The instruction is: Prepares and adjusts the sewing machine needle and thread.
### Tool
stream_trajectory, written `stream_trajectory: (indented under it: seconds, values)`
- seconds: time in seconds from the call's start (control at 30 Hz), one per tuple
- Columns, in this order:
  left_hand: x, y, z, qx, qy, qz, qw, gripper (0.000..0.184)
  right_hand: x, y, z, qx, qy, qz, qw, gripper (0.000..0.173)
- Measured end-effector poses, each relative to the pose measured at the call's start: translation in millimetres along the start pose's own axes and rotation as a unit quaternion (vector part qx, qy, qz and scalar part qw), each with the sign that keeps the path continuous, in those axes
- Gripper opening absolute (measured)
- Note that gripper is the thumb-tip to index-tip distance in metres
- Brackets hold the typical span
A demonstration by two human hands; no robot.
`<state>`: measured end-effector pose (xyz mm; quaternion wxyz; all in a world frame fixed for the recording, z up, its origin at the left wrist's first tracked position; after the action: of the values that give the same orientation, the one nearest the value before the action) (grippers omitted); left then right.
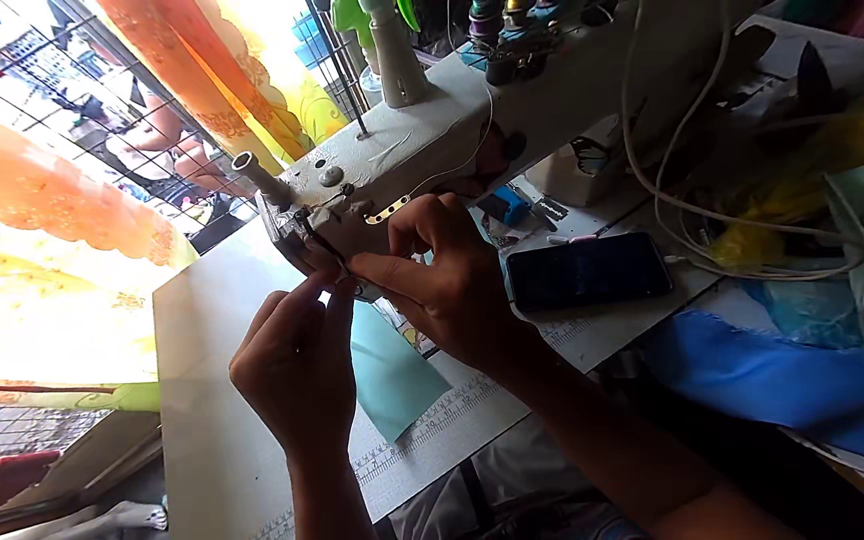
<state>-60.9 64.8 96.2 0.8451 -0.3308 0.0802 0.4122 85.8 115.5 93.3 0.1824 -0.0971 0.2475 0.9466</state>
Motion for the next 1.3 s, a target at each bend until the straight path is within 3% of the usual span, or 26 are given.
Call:
stream_trajectory:
  seconds: [0.3,0.43,0.53,0.63,0.73,0.9,1.07,1.2,1.3]
  values:
    - [2,3,-2,0.032,-0.013,-0.019,0.999,0.011,-4,4,-3,-0.003,-0.008,0.010,1.000,0.013]
    - [7,7,-2,0.058,-0.002,-0.166,0.984,0.008,-12,8,-20,0.067,-0.066,0.154,0.984,0.013]
    - [5,15,-12,-0.015,-0.019,-0.294,0.955,0.001,-3,4,-52,0.209,-0.047,0.290,0.933,0.010]
    - [2,28,-35,-0.071,-0.021,-0.305,0.949,0.002,22,0,-88,0.329,0.022,0.355,0.875,0.016]
    - [-2,38,-67,-0.119,0.002,-0.277,0.954,0.004,37,0,-93,0.378,0.076,0.375,0.843,0.021]
    - [3,59,-107,-0.258,0.002,-0.303,0.917,0.011,68,7,-84,0.452,0.138,0.498,0.727,0.023]
    - [2,47,-74,-0.190,-0.036,-0.214,0.957,0.012,90,-13,-90,0.561,0.097,0.530,0.628,0.023]
    - [1,35,-29,-0.091,-0.034,-0.069,0.993,0.024,84,-27,-90,0.597,0.098,0.505,0.616,0.019]
    - [2,36,-7,-0.059,-0.007,0.013,0.998,0.029,75,-38,-95,0.617,0.061,0.479,0.622,0.016]
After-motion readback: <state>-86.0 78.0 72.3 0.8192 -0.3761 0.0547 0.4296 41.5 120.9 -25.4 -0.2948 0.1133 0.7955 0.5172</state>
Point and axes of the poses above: each hand's wrist, its own z-axis towards the middle knuckle, its own x-axis out of the palm, y = z × x, the point moved 6 cm from there along z, towards the middle knuckle, and after that the axes turned 3 degrees about x, right-handed, at the moved point
